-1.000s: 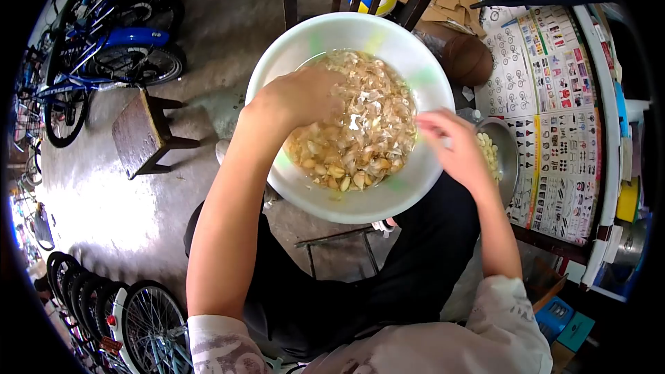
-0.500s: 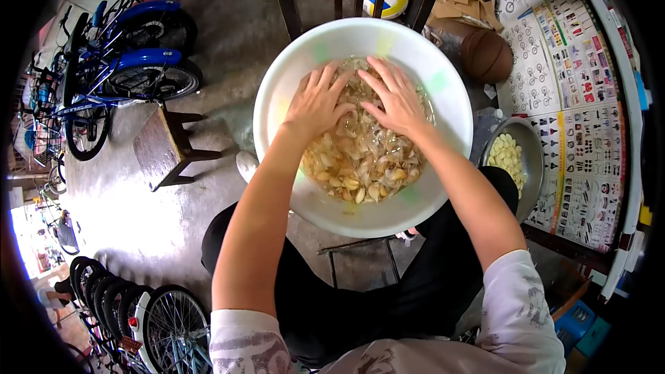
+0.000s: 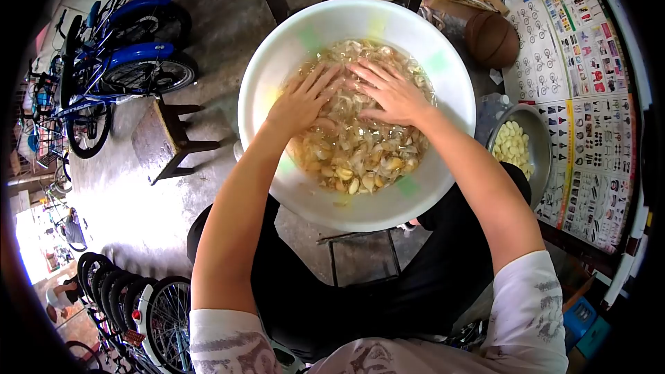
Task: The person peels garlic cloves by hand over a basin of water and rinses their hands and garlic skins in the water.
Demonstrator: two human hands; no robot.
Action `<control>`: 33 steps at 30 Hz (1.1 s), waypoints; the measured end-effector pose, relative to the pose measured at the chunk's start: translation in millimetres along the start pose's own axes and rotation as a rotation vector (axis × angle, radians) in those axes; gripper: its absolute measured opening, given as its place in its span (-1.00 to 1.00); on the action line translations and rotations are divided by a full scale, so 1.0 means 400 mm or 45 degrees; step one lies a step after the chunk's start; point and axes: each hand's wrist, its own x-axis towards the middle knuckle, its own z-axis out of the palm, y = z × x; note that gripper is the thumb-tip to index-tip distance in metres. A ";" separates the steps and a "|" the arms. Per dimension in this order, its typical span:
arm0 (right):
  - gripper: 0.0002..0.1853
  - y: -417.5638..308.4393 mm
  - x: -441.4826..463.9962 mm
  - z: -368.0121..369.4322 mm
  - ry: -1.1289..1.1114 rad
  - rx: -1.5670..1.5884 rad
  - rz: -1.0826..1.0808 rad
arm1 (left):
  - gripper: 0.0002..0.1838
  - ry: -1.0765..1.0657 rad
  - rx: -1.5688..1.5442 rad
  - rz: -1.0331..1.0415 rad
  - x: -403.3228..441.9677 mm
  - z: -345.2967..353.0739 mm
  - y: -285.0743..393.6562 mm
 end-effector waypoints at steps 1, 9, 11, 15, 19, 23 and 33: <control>-0.24 0.004 0.001 0.003 0.067 0.116 -0.014 | -0.02 0.024 -0.019 0.008 0.001 0.001 -0.001; -0.51 0.032 0.009 0.007 0.137 0.527 0.029 | -0.07 0.065 0.148 0.034 0.014 0.005 -0.009; -0.52 0.029 0.009 -0.001 0.164 0.400 -0.038 | -0.08 0.062 0.193 0.015 0.017 0.009 -0.005; -0.51 0.028 0.005 0.011 0.192 0.272 -0.079 | -0.02 0.110 0.169 -0.036 0.027 -0.011 0.009; -0.47 0.016 -0.001 0.040 0.119 -0.001 -0.057 | 0.12 0.053 0.061 -0.028 0.037 -0.022 0.015; -0.44 0.002 -0.006 0.065 -0.021 -0.260 0.015 | 0.15 -0.064 0.003 -0.046 0.041 -0.021 0.016; -0.22 0.003 0.017 0.057 0.002 0.071 -0.063 | 0.38 0.008 -0.394 -0.030 0.031 -0.010 0.020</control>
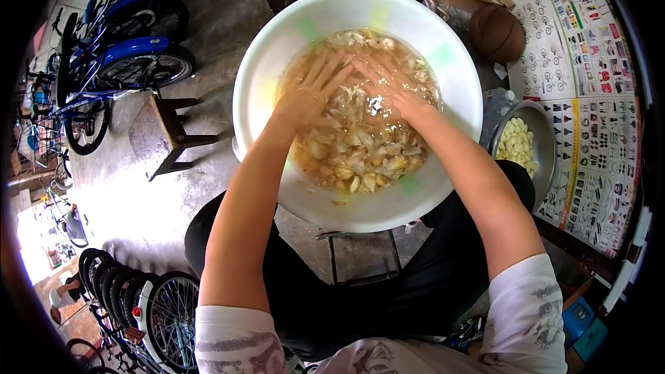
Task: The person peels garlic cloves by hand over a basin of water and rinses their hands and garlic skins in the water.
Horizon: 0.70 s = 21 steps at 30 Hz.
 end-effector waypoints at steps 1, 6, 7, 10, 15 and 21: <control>-0.17 0.008 0.006 0.031 -0.021 -0.068 0.024 | 0.37 0.005 -0.040 -0.021 0.000 -0.002 0.008; -0.17 0.005 0.002 0.033 -0.008 -0.294 0.011 | 0.24 -0.060 0.110 -0.120 -0.006 0.001 0.028; -0.20 0.008 0.004 0.040 0.076 -0.392 -0.018 | 0.26 0.029 0.032 -0.096 -0.007 0.015 0.023; -0.20 0.020 -0.002 0.045 0.126 -0.267 -0.002 | 0.20 -0.024 0.002 -0.094 -0.003 0.025 0.018; -0.09 0.005 -0.024 0.041 0.194 0.029 0.080 | 0.08 -0.120 0.176 -0.131 -0.003 -0.001 0.034; 0.05 0.002 -0.022 0.054 0.414 -0.182 0.007 | 0.10 -0.002 0.368 -0.100 -0.007 0.017 0.036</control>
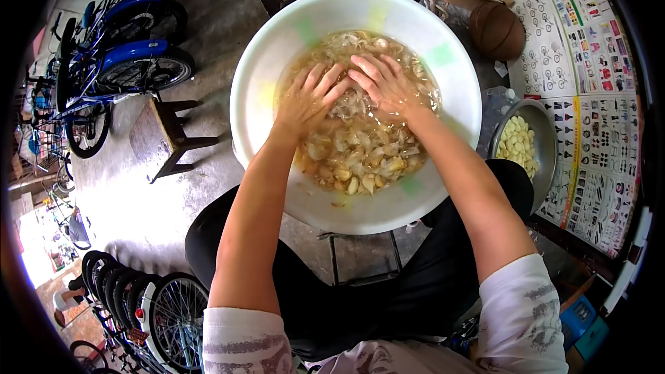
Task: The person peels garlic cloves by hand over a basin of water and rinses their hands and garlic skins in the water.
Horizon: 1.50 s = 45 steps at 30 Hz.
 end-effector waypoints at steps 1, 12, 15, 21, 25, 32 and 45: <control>0.08 -0.002 0.004 -0.002 -0.007 -0.067 0.016 | 0.10 0.129 0.060 0.048 0.000 0.004 -0.002; -0.01 -0.005 0.060 -0.031 -0.206 -0.684 0.236 | 0.21 -0.252 0.046 -0.066 0.061 -0.041 -0.014; -0.20 -0.003 0.063 -0.031 -0.205 0.063 0.354 | 0.22 -0.304 -0.081 -0.107 0.071 -0.031 -0.017; -0.02 -0.003 0.080 -0.054 -0.696 0.083 0.498 | 0.22 -0.157 -0.227 -0.058 0.058 -0.027 -0.020; 0.01 0.005 0.056 -0.021 -0.411 0.097 0.355 | 0.12 -0.029 -0.457 -0.003 0.058 0.024 -0.043; -0.32 -0.005 0.060 -0.038 -0.420 0.130 0.397 | -0.02 0.009 -0.403 -0.051 0.051 0.004 -0.021; -0.41 -0.021 0.064 -0.074 -0.295 0.348 0.516 | -0.13 -0.031 -0.186 -0.099 0.048 0.037 -0.015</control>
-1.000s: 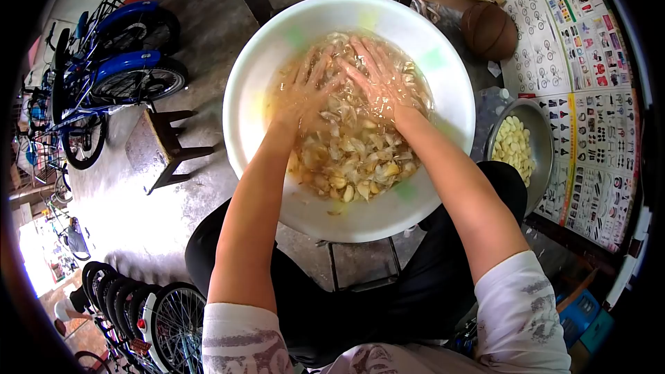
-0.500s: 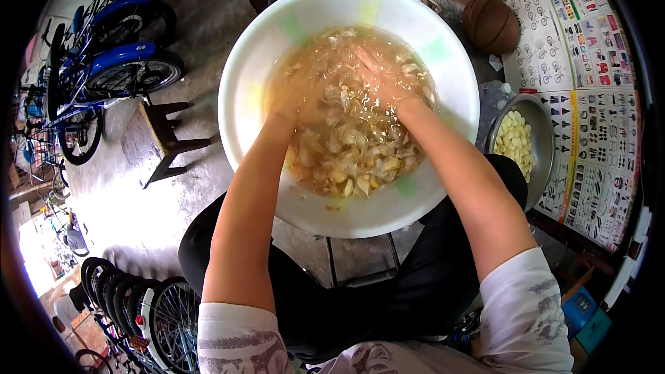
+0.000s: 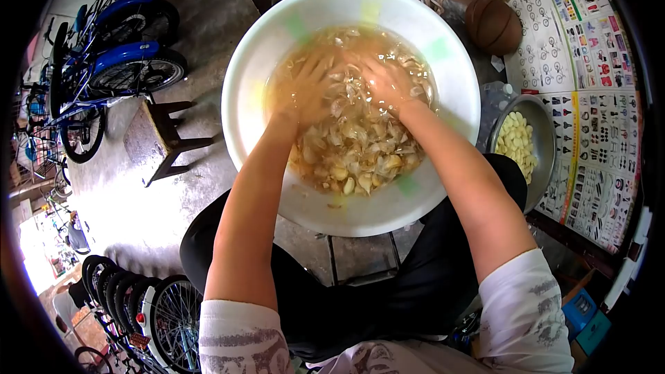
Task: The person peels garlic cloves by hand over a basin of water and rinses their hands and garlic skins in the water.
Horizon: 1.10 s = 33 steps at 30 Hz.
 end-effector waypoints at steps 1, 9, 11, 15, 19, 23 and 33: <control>-0.41 0.009 0.001 0.015 -0.001 0.002 0.000 | -0.12 -0.065 0.041 0.003 -0.002 -0.015 0.005; -0.64 0.061 0.024 0.102 0.516 -0.047 -0.275 | -0.15 -0.143 0.074 -0.010 -0.005 -0.013 0.011; -0.71 0.060 0.027 0.102 0.476 -0.036 -0.230 | -0.17 -0.102 0.083 -0.014 -0.010 -0.014 0.014; -0.79 0.069 0.027 0.114 0.443 -0.048 -0.229 | -0.23 -0.123 0.009 -0.013 -0.012 -0.021 0.014; -0.74 0.062 0.020 0.109 0.344 0.028 -0.120 | -0.27 0.004 -0.036 -0.003 -0.013 0.005 0.006; -0.57 0.034 -0.004 0.057 0.163 -0.154 -0.128 | -0.25 -0.019 -0.129 0.005 -0.006 -0.008 0.006; -0.33 0.024 0.012 0.036 0.248 0.161 0.034 | -0.23 0.020 -0.054 0.021 -0.006 0.010 0.000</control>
